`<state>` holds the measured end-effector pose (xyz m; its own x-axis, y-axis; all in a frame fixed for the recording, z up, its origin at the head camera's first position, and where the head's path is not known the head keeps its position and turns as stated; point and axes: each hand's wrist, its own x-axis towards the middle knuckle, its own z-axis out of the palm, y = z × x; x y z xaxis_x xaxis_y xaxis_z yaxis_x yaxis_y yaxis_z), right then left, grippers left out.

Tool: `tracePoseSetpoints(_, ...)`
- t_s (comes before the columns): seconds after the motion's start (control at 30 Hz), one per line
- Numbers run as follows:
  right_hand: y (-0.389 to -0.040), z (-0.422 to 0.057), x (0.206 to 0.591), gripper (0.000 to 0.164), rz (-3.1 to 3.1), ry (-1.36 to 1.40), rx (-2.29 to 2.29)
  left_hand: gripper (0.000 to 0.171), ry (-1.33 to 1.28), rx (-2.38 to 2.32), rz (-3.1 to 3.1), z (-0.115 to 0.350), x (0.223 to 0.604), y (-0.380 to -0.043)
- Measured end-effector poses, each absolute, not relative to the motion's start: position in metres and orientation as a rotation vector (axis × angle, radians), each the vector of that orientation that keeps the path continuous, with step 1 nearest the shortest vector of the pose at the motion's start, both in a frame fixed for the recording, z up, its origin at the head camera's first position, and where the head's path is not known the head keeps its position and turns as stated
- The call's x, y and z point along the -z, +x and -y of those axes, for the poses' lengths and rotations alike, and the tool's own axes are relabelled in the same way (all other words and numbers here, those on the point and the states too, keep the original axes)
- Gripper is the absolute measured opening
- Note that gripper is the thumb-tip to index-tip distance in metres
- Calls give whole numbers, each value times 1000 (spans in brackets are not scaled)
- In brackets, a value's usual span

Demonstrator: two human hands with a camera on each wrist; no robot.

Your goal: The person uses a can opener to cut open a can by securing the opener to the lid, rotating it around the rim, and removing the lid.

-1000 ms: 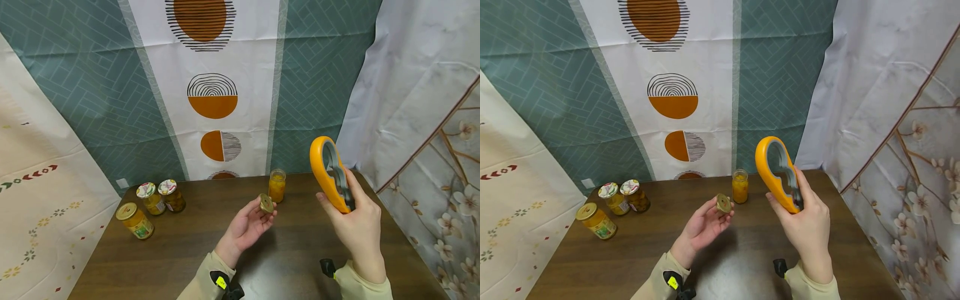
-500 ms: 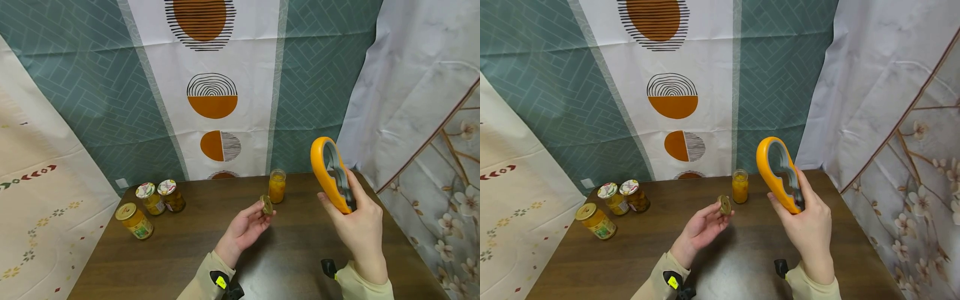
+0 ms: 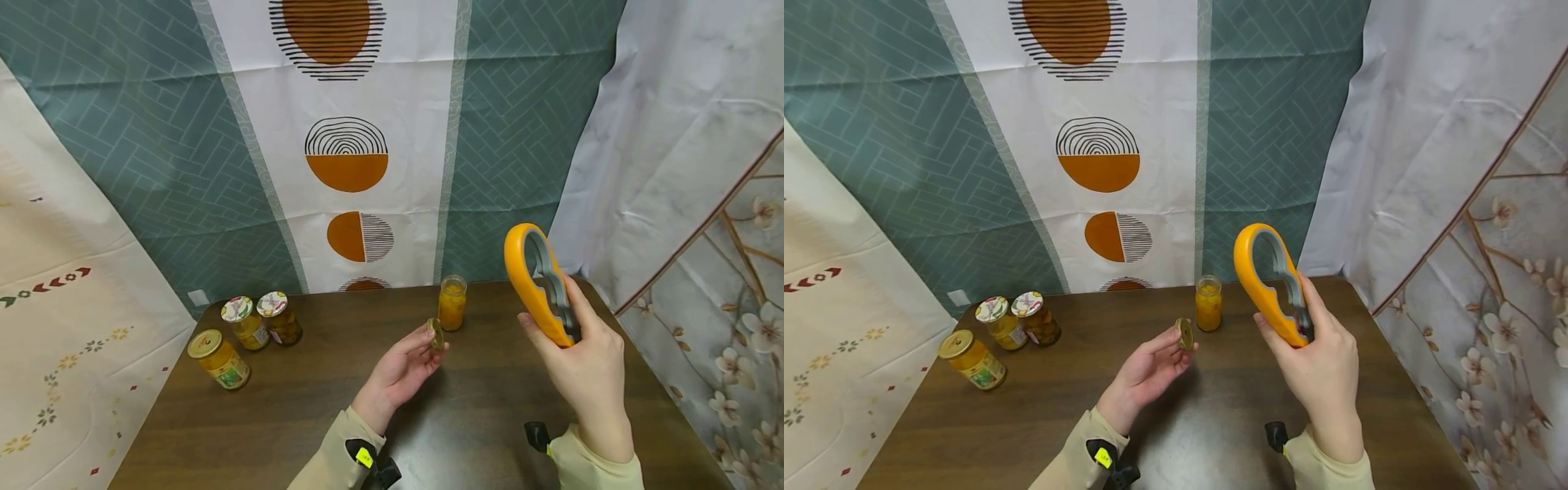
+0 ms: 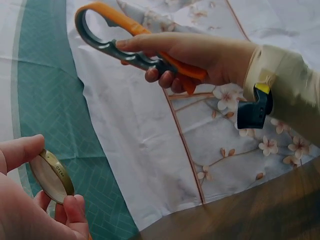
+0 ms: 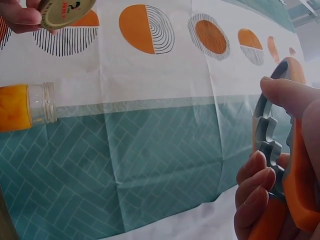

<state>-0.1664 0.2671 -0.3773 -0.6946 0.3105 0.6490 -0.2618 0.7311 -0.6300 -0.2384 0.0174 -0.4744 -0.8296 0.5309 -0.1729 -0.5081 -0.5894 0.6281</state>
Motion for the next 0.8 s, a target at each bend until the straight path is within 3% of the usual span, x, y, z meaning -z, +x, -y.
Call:
tracePoseSetpoints(0.53,-165,-268,377,78,2157,-35,-922,52,9,-2376,-1197,-19,478,-243)
tracePoseSetpoints(0.8,-166,-270,379,76,2173,-34,-907,53,37,-2367,-1357,-25,486,-248)
